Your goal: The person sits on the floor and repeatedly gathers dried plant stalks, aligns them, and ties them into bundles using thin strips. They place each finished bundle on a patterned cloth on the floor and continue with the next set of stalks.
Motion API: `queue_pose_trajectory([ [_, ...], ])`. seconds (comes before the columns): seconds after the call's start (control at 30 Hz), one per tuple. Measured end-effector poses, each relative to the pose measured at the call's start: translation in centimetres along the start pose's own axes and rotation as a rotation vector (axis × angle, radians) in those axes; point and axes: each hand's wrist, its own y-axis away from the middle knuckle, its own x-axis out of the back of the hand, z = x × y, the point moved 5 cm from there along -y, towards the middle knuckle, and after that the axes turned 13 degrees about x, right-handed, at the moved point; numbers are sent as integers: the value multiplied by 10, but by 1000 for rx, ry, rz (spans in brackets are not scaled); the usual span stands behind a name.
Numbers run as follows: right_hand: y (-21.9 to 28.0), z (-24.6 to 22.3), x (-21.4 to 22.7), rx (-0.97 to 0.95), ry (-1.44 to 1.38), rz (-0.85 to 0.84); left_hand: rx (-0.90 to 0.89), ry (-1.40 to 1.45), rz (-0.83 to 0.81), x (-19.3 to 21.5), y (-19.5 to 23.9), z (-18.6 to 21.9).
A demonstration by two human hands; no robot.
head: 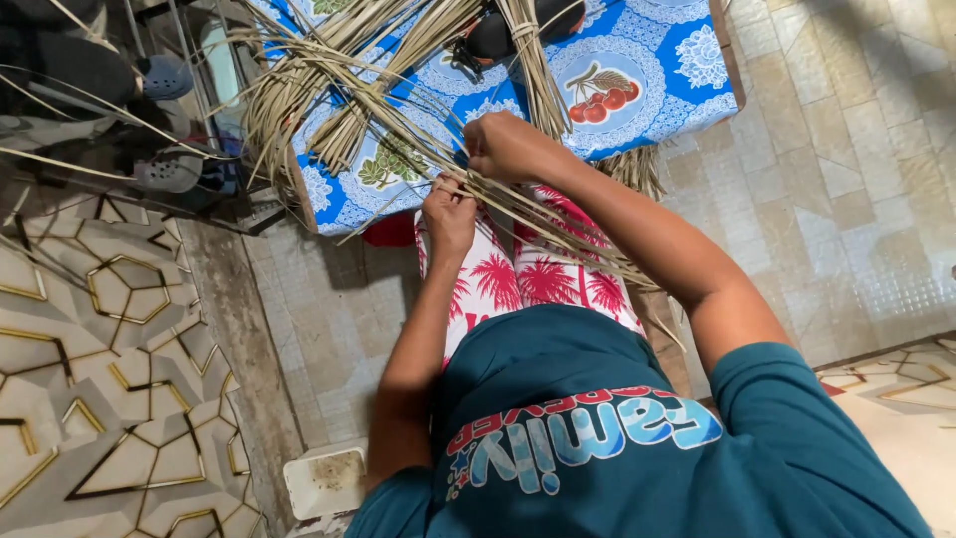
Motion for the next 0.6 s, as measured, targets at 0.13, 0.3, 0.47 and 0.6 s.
queue_pose_trajectory([
  [0.13, 14, -6, -2, 12, -57, 102, -9, -24, 10, 4, 2, 12],
  [0.3, 32, 14, -10, 22, -100, 343, 4, -8, 13, -4, -3, -9],
  [0.47, 43, 17, -18, -24, -242, 454, 67, -40, 33, -4, -1, -8],
  [0.6, 35, 22, -16, 30, -215, 432, 68, -42, 24, -1, 4, 8],
])
